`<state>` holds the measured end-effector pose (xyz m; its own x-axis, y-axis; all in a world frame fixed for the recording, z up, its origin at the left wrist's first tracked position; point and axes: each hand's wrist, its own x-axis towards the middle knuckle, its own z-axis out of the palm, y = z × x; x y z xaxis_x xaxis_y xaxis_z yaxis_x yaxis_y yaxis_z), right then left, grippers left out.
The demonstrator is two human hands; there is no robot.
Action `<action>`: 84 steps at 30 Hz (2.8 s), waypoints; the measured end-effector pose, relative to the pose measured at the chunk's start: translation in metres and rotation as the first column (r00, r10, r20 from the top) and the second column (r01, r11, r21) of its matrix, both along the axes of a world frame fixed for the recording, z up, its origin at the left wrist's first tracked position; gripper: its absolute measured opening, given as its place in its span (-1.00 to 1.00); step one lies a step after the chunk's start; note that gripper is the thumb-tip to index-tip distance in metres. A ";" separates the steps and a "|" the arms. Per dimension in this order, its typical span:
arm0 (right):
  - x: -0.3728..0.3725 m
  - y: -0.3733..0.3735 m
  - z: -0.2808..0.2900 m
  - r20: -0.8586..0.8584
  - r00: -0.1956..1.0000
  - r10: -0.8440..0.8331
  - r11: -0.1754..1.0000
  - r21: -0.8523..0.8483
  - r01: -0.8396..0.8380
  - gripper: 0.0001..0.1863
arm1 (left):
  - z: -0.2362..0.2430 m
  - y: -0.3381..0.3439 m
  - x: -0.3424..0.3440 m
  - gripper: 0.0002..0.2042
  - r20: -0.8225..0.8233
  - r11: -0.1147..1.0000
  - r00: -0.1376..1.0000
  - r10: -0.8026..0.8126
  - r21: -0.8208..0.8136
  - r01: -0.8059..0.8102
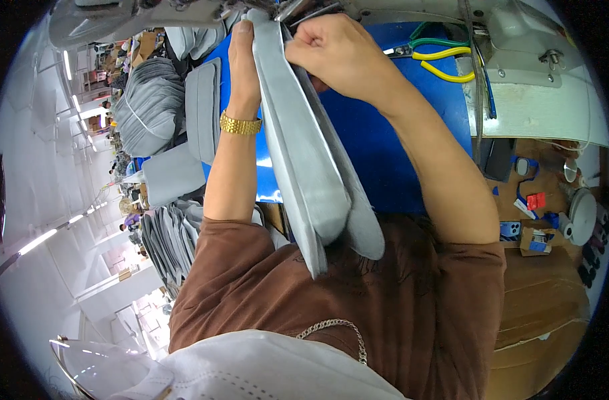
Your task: Sewing a strap onto a grey fabric bag using an industrial sewing machine.
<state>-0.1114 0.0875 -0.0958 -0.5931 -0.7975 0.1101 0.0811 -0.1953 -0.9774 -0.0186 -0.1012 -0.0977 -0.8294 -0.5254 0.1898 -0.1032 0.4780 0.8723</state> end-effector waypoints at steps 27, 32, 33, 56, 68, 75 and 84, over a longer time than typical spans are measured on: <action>0.099 0.094 -0.004 -0.126 0.979 0.160 0.984 -0.061 -0.169 -0.76 | 0.086 0.186 0.111 -0.41 0.248 0.798 0.969 0.009 -0.585 0.142; 0.108 0.093 -0.016 0.022 0.980 0.195 0.971 -0.146 -0.190 -0.77 | 0.090 0.173 0.113 -0.63 0.220 0.824 0.975 0.030 -0.558 0.100; 0.105 0.099 -0.016 0.147 0.958 0.245 0.967 -0.106 -0.231 -0.75 | 0.101 0.174 0.117 -0.63 0.184 0.766 0.982 0.032 -0.636 0.094; 0.064 0.051 -0.021 0.316 0.930 0.186 0.978 -0.154 -0.143 -0.75 | 0.089 0.133 0.067 -0.73 0.010 0.628 0.996 -0.086 -0.776 0.062; 0.026 0.002 -0.022 0.133 0.990 0.052 0.993 -0.113 -0.037 -0.69 | 0.089 0.098 0.031 -0.72 0.099 0.482 0.990 -0.104 -0.865 0.137; 0.033 0.019 -0.002 -0.006 0.997 0.076 0.974 0.217 -0.073 -0.70 | 0.080 0.093 0.042 -0.73 0.019 0.453 0.996 -0.092 -0.889 0.058; 0.032 0.006 -0.008 -0.191 0.973 -0.132 0.983 0.100 0.153 -0.76 | 0.074 0.087 0.016 -0.87 -0.030 0.385 0.995 -0.092 -0.923 0.008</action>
<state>-0.0789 0.0938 -0.1039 -0.6799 -0.7196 0.1410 -0.1216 -0.0789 -0.9894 -0.0029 -0.0145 -0.0238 -0.8115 0.0483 0.5824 -0.0145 0.9946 -0.1028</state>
